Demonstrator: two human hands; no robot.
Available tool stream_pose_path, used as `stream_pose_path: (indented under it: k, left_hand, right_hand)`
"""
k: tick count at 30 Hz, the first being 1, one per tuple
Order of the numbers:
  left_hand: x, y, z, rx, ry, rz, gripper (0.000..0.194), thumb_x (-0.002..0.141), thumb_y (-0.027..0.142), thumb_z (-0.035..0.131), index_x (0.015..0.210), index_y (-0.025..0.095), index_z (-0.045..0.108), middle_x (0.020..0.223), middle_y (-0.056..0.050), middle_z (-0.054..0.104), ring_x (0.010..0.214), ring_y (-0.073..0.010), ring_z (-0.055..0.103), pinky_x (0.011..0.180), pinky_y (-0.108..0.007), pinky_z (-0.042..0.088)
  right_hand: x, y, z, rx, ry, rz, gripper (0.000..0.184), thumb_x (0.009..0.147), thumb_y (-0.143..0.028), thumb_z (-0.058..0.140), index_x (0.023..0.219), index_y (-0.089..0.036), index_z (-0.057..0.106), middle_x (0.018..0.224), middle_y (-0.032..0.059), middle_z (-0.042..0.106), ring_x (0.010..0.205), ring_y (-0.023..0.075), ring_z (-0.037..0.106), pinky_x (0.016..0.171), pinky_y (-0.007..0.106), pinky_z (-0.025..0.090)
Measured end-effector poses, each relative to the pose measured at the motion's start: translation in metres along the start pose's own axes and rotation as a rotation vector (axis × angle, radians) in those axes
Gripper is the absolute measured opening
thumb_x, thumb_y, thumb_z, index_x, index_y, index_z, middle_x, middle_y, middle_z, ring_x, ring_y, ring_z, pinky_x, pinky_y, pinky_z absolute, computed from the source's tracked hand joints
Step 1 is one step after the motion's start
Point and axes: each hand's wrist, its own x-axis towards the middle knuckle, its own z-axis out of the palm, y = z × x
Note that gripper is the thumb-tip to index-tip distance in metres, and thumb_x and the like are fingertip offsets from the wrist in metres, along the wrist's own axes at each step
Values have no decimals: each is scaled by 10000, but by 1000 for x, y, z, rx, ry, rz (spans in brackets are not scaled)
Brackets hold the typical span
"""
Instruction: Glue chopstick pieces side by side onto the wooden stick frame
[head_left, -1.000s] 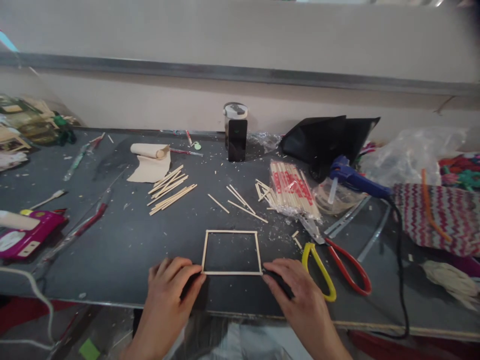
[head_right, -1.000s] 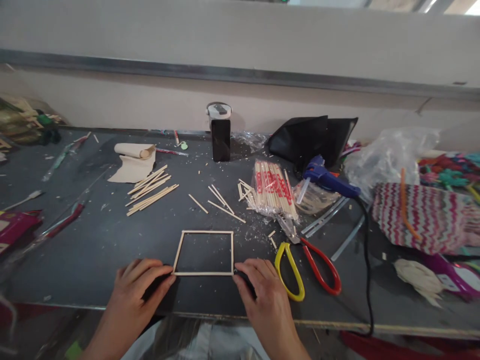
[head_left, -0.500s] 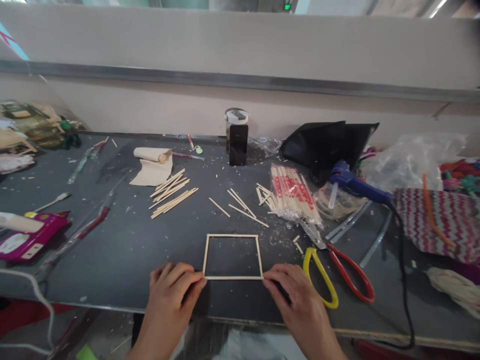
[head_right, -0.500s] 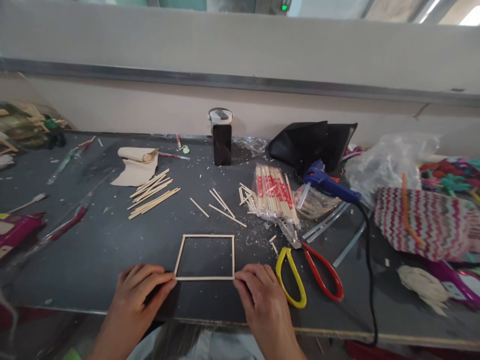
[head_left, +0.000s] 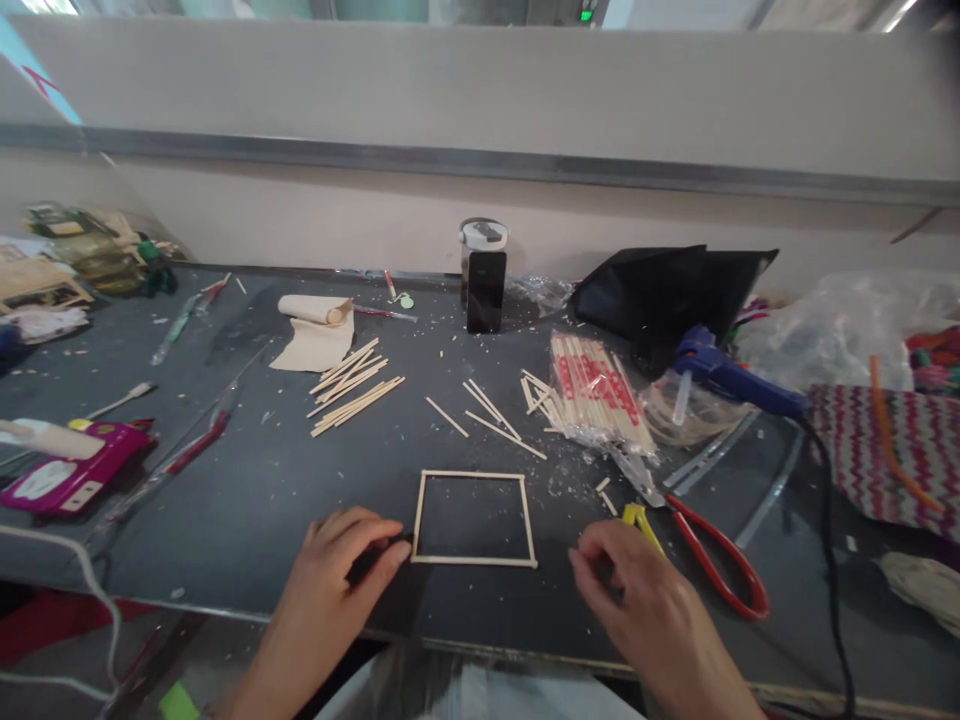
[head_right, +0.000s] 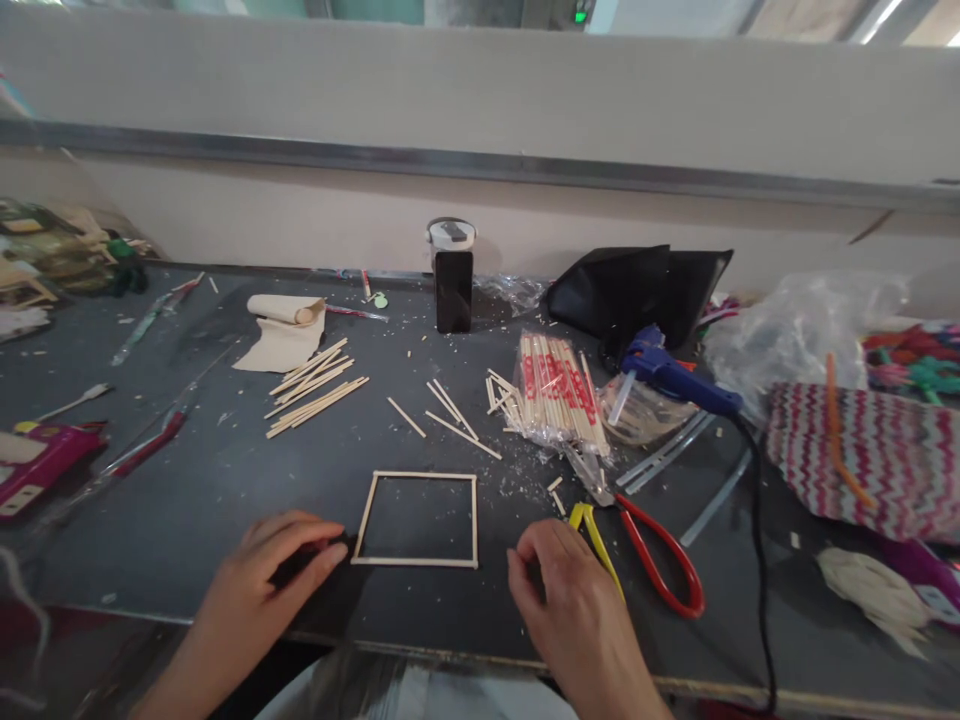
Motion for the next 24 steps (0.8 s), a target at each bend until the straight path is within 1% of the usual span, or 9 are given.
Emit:
stream_pose_path:
  k: [1,3,5,8,10,15,20,24]
  left_hand:
    - [7,-2,-3,-10,13,-4,157,861,362,559,916,255,660,882,0,657,828,-170,599,759,-315,440]
    - [26,-5,-8,-23,-2,-5,185,870,353,538,948,246,667,897,-9,653,830,-168,603,761,-306,453]
    - [45,-6,-10,-32,-62,-10,204,874,338,524,968,237,674,926,-18,647,842,-166,606,759,-293,465]
    - [70,-6,-7,-58,-149,19,203,865,307,526,960,228,687,923,-27,644,833,-161,610,748,-280,477]
    - [79,-6,-2,-75,-187,45,201,863,290,527,947,219,695,908,-34,648,825,-161,611,742,-277,479]
    - [83,-9,7,-82,-195,78,194,869,269,521,909,218,703,888,-32,654,825,-161,606,741,-280,471]
    - [82,-12,9,-74,-176,75,185,870,274,526,887,219,702,865,-24,653,808,-157,606,729,-272,461]
    - [83,-12,11,-72,-162,84,179,870,260,524,850,218,697,841,-19,648,797,-151,601,721,-263,453]
  right_hand:
    - [6,-1,-1,-4,11,-6,90,858,-171,460,789,-212,503,724,2,580,640,160,574,594,280,438]
    - [20,-4,-3,0,34,-39,143,878,-155,424,938,-206,543,830,20,627,741,168,614,672,289,458]
    - [35,-8,-3,14,27,-82,198,912,-174,402,1025,-205,562,923,35,650,850,178,629,756,301,463]
    - [55,-13,2,21,-37,-110,212,937,-207,400,995,-194,603,940,46,659,886,191,632,781,311,469]
    - [63,-13,7,15,-75,-104,206,933,-209,424,990,-187,620,943,52,659,886,200,635,774,316,477]
    - [68,-9,21,34,-120,-97,168,910,-197,481,961,-187,640,919,55,660,866,189,637,783,302,487]
    - [67,-6,26,48,-96,-121,179,907,-179,468,945,-186,643,905,62,668,859,183,635,790,297,490]
    - [68,-6,29,56,-93,-98,181,918,-171,453,918,-186,634,879,55,656,843,177,625,793,286,477]
